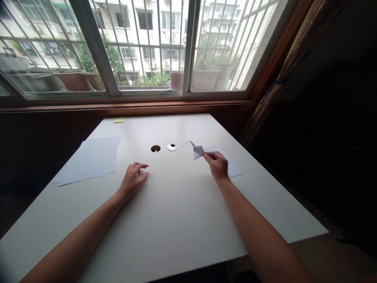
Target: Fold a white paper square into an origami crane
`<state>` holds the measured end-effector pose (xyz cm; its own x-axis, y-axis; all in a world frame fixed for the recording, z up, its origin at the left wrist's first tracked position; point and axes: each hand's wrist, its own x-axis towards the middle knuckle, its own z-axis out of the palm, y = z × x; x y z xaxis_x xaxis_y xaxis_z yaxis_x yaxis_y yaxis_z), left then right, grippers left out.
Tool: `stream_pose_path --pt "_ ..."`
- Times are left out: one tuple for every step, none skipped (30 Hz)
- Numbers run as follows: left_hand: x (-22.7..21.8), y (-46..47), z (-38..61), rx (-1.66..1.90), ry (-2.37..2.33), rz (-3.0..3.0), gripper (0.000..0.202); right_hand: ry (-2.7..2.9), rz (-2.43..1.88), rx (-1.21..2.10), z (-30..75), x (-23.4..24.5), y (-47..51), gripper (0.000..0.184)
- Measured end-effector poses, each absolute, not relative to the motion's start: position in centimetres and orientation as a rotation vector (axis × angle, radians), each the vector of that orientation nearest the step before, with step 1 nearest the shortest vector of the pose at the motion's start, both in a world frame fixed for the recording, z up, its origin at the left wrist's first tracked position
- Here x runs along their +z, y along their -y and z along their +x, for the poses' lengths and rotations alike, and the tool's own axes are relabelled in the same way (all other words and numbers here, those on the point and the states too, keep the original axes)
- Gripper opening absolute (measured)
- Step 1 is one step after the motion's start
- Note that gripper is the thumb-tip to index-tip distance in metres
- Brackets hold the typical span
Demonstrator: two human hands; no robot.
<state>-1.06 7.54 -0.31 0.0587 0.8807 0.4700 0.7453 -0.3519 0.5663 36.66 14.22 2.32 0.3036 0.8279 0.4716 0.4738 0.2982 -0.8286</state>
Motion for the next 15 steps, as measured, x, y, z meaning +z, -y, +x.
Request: stream_pose_path --pt "-0.4 -7.5 -1.1 1.153 -1.707 2.169 0.027 1.313 -1.399 0.304 38.4 2.3 -14.2 0.041" --pt "-0.4 -7.5 -1.1 1.141 -1.726 2.181 0.026 1.299 -1.466 0.254 40.1 2.2 -14.1 0.043" --pt "-0.4 -7.5 -1.1 1.133 -1.731 2.194 0.025 1.286 -1.533 0.212 41.7 2.0 -13.9 0.045" --pt "-0.4 -7.4 -1.1 1.128 -1.729 2.207 0.023 1.268 -1.59 0.19 43.1 1.9 -13.7 0.046" --pt "-0.4 -7.3 -1.1 1.12 -1.727 2.22 0.022 1.263 -1.639 0.189 44.4 1.7 -13.5 0.046" --pt "-0.4 -7.2 -1.1 1.109 -1.728 2.235 0.02 1.269 -1.676 0.177 45.4 1.5 -13.2 0.046" --pt "-0.5 -7.1 -1.2 1.097 -1.731 2.249 0.019 1.291 -1.71 0.167 46.4 1.3 -12.9 0.047" --pt "-0.5 -7.0 -1.2 1.084 -1.734 2.263 0.018 1.312 -1.741 0.165 47.1 1.1 -12.6 0.046" --pt "-0.5 -6.9 -1.2 1.074 -1.736 2.276 0.018 1.321 -1.76 0.164 47.7 0.9 -12.3 0.047" --pt "-0.5 -6.8 -1.3 1.067 -1.739 2.287 0.017 1.332 -1.771 0.165 48.1 0.7 -12.1 0.047" --pt "-0.5 -6.7 -1.3 1.063 -1.742 2.295 0.017 1.34 -1.777 0.168 48.4 0.4 -11.9 0.048" --pt "-0.5 -6.6 -1.3 1.061 -1.746 2.3 0.016 1.341 -1.779 0.173 48.7 0.2 -11.7 0.049" --pt "-0.4 -6.6 -1.3 1.058 -1.75 2.303 0.016 1.338 -1.779 0.182 48.9 0.0 -11.6 0.051" --pt "-0.4 -6.5 -1.4 1.058 -1.755 2.304 0.016 1.336 -1.778 0.199 49.0 -0.1 -11.5 0.053" --pt "-0.4 -6.4 -1.4 1.06 -1.76 2.303 0.016 1.336 -1.779 0.227 49.1 -0.2 -11.3 0.056"
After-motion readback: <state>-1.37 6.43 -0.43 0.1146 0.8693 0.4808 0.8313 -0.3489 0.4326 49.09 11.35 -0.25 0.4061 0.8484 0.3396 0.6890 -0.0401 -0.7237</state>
